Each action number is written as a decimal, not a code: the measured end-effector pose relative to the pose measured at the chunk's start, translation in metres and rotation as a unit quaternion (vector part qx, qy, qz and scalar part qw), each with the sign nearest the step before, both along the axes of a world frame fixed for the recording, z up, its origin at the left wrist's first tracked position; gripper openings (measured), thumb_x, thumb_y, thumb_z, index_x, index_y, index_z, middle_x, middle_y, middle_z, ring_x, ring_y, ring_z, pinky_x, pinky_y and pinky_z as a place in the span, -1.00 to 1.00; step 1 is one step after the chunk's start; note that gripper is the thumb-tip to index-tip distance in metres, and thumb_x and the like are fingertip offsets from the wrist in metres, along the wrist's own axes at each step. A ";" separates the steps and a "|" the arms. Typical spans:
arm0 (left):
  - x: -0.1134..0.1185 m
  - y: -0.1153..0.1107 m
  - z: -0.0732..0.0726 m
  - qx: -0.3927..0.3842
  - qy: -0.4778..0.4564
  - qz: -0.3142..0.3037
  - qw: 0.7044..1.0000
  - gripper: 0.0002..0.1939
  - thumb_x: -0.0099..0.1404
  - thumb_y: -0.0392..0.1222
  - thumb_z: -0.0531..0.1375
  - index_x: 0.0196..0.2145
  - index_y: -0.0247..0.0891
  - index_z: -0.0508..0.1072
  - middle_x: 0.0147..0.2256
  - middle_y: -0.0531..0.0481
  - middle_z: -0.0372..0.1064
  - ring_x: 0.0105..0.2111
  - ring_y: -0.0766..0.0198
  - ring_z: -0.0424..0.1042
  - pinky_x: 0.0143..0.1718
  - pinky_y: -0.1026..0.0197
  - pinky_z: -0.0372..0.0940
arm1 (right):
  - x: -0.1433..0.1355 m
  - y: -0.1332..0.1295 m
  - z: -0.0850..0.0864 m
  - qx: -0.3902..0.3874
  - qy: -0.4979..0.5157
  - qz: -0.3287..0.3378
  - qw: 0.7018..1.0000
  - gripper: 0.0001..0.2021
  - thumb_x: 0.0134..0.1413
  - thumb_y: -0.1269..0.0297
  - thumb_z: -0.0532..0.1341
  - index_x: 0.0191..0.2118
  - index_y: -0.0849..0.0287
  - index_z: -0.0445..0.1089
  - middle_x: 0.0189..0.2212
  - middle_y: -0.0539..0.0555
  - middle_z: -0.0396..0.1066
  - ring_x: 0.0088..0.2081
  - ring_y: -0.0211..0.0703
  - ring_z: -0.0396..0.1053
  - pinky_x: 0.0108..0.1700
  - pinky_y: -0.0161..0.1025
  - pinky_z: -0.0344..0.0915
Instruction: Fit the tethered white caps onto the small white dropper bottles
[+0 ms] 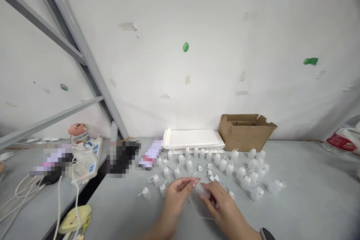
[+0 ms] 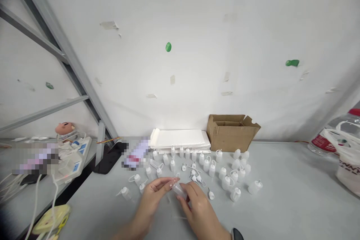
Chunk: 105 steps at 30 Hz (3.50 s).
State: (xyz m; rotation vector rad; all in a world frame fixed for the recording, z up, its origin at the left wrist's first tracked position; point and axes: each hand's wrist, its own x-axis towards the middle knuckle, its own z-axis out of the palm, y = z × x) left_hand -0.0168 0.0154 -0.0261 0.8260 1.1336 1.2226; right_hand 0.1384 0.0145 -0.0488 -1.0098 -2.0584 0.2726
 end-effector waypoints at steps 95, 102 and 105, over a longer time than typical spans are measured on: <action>0.012 -0.004 -0.008 -0.051 -0.258 -0.068 0.962 -0.64 0.06 -0.13 0.30 -0.19 -0.36 0.52 0.02 -0.21 0.34 0.15 -0.01 0.11 0.17 0.07 -0.02 | -0.016 0.006 0.008 -0.448 0.299 0.051 0.841 -0.61 -0.17 -0.06 0.28 -0.56 0.22 0.33 -0.72 -0.03 0.30 -0.67 -0.30 0.21 -0.60 -0.35 0.18; 0.005 0.000 0.012 -0.038 -0.175 -0.083 0.980 -0.65 0.07 0.03 0.27 -0.39 -0.37 0.56 -0.15 -0.24 0.47 0.00 -0.05 0.31 0.10 0.05 0.08 | -0.013 0.007 0.020 -0.561 0.412 0.139 0.704 -0.62 -0.17 -0.02 0.31 -0.50 0.29 0.41 -0.64 0.05 0.41 -0.66 -0.36 0.24 -0.57 -0.40 0.14; 0.006 -0.001 0.014 -0.025 -0.145 -0.083 0.986 -0.70 0.08 -0.02 0.27 -0.41 -0.36 0.56 -0.20 -0.23 0.50 0.02 -0.04 0.30 0.09 0.08 0.08 | -0.012 0.005 0.021 -0.569 0.424 0.140 0.690 -0.65 -0.16 0.03 0.32 -0.54 0.28 0.38 -0.65 0.04 0.40 -0.64 -0.36 0.24 -0.53 -0.39 0.15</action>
